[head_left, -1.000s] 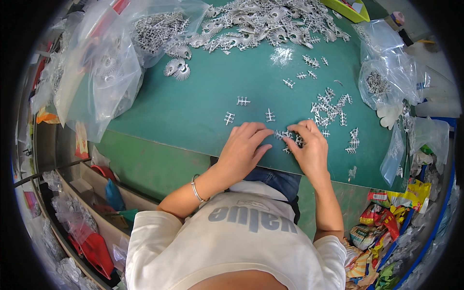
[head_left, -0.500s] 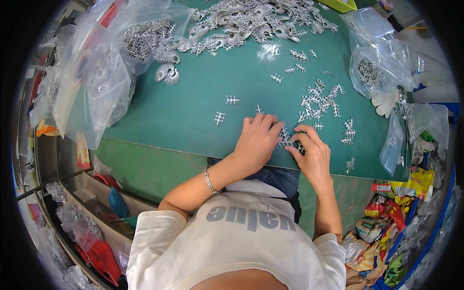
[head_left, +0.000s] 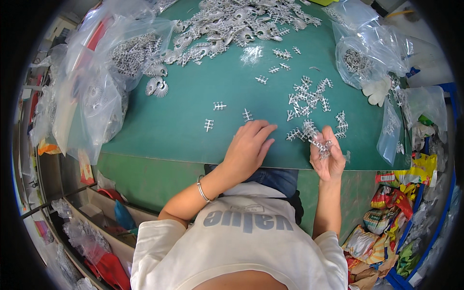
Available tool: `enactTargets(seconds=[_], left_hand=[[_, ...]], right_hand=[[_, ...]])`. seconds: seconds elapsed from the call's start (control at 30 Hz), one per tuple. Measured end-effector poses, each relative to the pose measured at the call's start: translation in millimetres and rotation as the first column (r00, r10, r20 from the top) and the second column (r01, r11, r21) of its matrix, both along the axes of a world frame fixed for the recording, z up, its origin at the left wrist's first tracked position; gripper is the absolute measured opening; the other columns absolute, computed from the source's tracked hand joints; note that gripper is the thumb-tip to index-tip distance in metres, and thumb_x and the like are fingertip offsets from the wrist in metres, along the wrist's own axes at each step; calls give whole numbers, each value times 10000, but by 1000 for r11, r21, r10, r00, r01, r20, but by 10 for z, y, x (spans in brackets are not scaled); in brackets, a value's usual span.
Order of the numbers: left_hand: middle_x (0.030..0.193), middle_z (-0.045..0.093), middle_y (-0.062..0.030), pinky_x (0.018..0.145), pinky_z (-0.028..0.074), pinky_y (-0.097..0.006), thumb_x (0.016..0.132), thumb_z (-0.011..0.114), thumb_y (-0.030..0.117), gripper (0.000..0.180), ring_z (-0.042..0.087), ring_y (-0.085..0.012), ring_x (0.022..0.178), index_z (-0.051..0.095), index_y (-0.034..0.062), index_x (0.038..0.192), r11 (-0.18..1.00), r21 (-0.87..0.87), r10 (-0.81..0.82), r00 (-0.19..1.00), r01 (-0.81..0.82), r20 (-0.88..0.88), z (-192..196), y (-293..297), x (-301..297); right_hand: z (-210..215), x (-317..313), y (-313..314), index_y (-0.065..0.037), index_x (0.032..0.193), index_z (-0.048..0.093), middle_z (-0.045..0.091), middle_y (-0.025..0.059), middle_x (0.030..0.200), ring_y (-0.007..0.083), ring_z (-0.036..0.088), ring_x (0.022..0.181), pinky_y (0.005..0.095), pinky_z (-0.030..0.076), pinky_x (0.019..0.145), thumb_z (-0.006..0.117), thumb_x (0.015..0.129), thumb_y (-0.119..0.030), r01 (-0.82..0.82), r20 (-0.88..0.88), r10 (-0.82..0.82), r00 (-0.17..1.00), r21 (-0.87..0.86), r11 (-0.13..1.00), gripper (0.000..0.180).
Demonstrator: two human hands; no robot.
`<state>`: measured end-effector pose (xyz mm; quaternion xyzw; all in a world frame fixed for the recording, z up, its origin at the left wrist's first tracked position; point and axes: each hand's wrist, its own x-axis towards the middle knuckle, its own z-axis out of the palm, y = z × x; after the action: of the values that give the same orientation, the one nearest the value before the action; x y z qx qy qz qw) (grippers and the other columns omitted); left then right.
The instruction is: The person sorts and gathers small metallic snowflake-shaped decorative components by hand on a green work surface, picking up individual pieces and accumulating them in their hands.
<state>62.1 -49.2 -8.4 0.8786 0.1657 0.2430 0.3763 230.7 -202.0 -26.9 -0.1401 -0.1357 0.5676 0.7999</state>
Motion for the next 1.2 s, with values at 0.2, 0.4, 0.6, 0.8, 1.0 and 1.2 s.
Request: enactTargets(seconds=[0.2,0.4,0.6,0.8,1.0,1.2], left_hand=[[1009,544,-116,764,404,-366,742,669,54,351,519,-291,911,565,34,1077,995,70,-68,997,71,-33,-68,-146,215],[1010,521,-95,755,373,-371,714,697,97,402,486,-281,918,545,42,1083,981,193,8,993,15,-117,-137,-224,415],[1005,520,-112,771,374,-374,734,643,28,332,477,-285,937,549,43,1052,977,179,-104,993,113,-55,-230,-166,418],[998,520,-135,737,445,-351,765,599,-28,294,538,-291,887,525,11,1047,992,-3,-127,992,127,13,-189,-149,425],[826,491,-65,660,431,-274,891,514,78,39,515,-180,751,525,43,903,-91,-974,-35,977,206,210,78,-102,486],[580,328,19,495,313,-235,950,444,264,251,339,-99,559,566,58,874,-399,-917,-186,978,11,93,3,-259,507]], right_hand=[[-39,45,-28,13,1238,418,465,66,894,122,434,661,204,353,425,513,890,-95,150,-171,-174,970,-145,978,377],[129,128,-60,49,1086,525,598,182,969,158,493,544,214,405,475,506,846,-78,310,193,-263,945,-274,910,273],[65,325,-259,26,1026,539,517,109,755,236,533,851,309,501,664,498,871,-142,269,-172,-279,945,-78,960,232],[91,536,-608,15,986,541,501,117,781,267,524,938,352,552,774,499,876,-44,494,-159,-537,828,-245,834,131],[248,527,-580,-2,976,630,521,49,722,186,540,649,265,431,559,656,781,-32,946,978,8,211,-206,250,199],[191,376,-291,-20,897,628,546,101,761,283,556,737,375,453,646,744,695,-164,979,805,577,-135,19,203,274]])
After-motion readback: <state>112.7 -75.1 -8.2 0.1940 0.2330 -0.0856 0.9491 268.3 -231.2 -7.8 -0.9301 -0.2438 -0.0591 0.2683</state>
